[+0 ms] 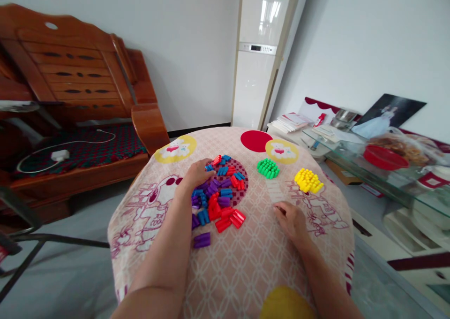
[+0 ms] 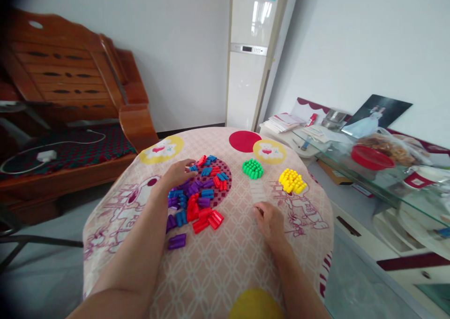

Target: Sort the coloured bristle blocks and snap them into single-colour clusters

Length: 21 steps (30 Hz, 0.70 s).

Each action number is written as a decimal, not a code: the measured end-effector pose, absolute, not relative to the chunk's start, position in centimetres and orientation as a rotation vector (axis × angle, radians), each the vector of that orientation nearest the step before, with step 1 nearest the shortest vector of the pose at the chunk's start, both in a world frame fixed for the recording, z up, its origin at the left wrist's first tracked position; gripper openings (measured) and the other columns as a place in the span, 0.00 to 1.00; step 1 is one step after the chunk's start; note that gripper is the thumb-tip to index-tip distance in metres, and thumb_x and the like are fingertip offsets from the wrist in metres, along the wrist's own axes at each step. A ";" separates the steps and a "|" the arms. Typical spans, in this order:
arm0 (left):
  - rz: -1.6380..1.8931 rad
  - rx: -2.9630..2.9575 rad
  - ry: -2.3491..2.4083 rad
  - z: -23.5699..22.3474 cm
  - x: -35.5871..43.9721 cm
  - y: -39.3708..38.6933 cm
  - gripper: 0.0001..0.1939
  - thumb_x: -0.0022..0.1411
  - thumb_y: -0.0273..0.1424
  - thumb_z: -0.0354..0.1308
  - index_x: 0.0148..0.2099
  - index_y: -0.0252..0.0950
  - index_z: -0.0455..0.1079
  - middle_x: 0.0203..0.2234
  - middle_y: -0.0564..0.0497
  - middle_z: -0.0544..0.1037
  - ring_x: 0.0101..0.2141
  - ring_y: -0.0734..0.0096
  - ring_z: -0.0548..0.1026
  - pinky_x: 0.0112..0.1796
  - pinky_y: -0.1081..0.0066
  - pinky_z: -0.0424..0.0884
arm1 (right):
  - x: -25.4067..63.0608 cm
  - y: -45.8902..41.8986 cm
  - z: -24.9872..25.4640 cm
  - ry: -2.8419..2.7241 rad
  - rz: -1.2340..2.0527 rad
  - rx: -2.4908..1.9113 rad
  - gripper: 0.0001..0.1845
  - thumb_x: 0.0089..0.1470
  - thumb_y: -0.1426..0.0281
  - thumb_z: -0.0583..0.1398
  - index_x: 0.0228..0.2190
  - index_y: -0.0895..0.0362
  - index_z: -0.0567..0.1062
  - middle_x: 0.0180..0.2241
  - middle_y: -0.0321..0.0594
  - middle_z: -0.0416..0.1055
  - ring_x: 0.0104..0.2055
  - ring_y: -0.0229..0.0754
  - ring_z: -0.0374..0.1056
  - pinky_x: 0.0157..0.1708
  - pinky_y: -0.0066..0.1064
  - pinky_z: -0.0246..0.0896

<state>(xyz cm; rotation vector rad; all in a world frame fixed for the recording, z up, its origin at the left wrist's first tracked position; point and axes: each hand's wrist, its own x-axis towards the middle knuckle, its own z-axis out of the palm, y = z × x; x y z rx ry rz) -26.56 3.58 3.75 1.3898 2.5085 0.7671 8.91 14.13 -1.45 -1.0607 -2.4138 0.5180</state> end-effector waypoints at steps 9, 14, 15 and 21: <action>0.516 1.416 2.709 4.9 -25.9 10.9 0.31 0.64 0.34 0.53 0.67 0.30 0.60 0.64 0.35 0.65 0.62 0.55 0.66 0.58 0.66 0.63 | 8.4 14.7 -1.7 -2.374 0.503 -1.038 0.14 0.57 0.66 0.55 0.30 0.57 0.80 0.29 0.42 0.77 0.30 0.40 0.69 0.31 0.29 0.54; 0.254 1.525 2.632 4.0 -25.5 12.4 0.27 0.61 0.34 0.54 0.62 0.34 0.68 0.57 0.38 0.74 0.55 0.54 0.73 0.53 0.65 0.68 | 8.0 14.7 -1.9 -2.373 0.483 -1.073 0.13 0.56 0.69 0.56 0.28 0.56 0.79 0.27 0.40 0.77 0.30 0.39 0.67 0.30 0.28 0.51; 0.226 1.579 2.596 4.1 -25.3 12.2 0.25 0.61 0.32 0.54 0.60 0.35 0.70 0.55 0.39 0.75 0.54 0.55 0.74 0.52 0.65 0.69 | 8.0 14.7 -1.9 -2.373 0.472 -1.077 0.13 0.57 0.69 0.56 0.28 0.56 0.80 0.27 0.40 0.77 0.30 0.38 0.67 0.30 0.28 0.51; 0.080 1.804 2.504 4.7 -21.8 9.6 0.24 0.63 0.27 0.51 0.60 0.34 0.71 0.57 0.42 0.75 0.55 0.61 0.73 0.55 0.69 0.66 | 7.8 14.3 -0.3 -2.448 0.427 -1.200 0.13 0.60 0.69 0.56 0.32 0.58 0.81 0.30 0.40 0.77 0.33 0.40 0.69 0.32 0.29 0.52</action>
